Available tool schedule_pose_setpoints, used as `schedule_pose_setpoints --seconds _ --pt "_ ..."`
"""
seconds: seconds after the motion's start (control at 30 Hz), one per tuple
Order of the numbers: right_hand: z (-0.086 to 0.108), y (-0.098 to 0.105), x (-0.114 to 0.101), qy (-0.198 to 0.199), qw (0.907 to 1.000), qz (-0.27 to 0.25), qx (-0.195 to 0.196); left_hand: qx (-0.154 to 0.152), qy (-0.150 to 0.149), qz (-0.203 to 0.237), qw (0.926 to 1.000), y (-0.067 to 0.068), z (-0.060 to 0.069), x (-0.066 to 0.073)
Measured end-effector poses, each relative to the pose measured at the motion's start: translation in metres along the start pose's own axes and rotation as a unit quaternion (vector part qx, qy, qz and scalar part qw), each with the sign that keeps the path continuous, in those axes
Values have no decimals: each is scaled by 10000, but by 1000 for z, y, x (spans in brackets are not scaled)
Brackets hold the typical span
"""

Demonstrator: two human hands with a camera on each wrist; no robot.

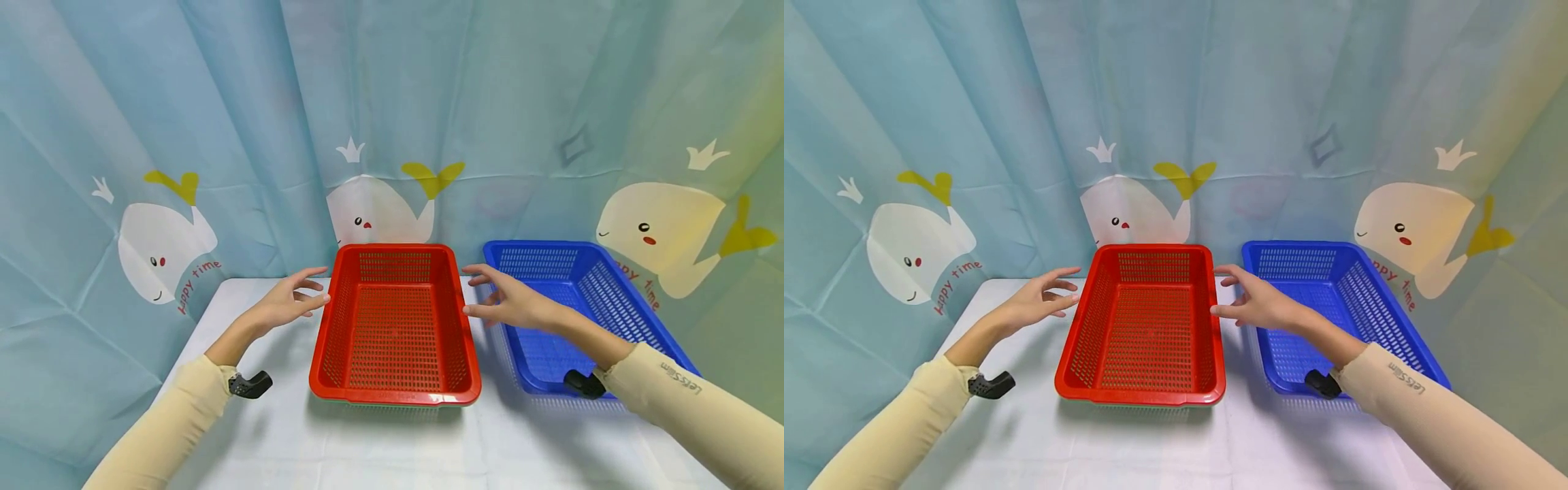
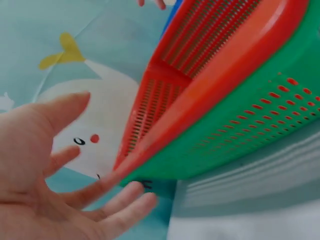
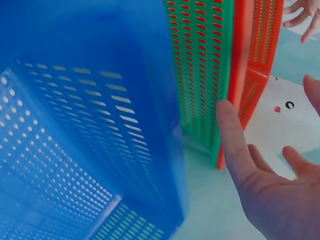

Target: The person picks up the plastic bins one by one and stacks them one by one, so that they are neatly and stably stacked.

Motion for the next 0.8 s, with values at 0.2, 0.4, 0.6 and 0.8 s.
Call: schedule_pose_setpoints --seconds 0.2,0.4,0.6,0.8 --pt "1 16 -12 451 9909 870 925 206 -847 -498 9950 -2 -3 19" --pt "4 25 -20 652 9793 1055 1601 328 -1512 -674 9857 -12 -6 33" --pt "11 32 -22 650 9746 1007 1893 339 -1751 -738 9812 -25 -10 42" --pt "18 40 -20 501 9741 968 1979 292 -1872 -878 9780 -39 -18 49"
Point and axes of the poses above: each hand's wrist, its own z-axis away from the middle knuckle, its own y-axis out of the back of the hand, x = y × z, the point moved 5 cm from there along -z, towards the middle knuckle, and after that the axes turned 15 degrees about z, right-handed, at the moved point
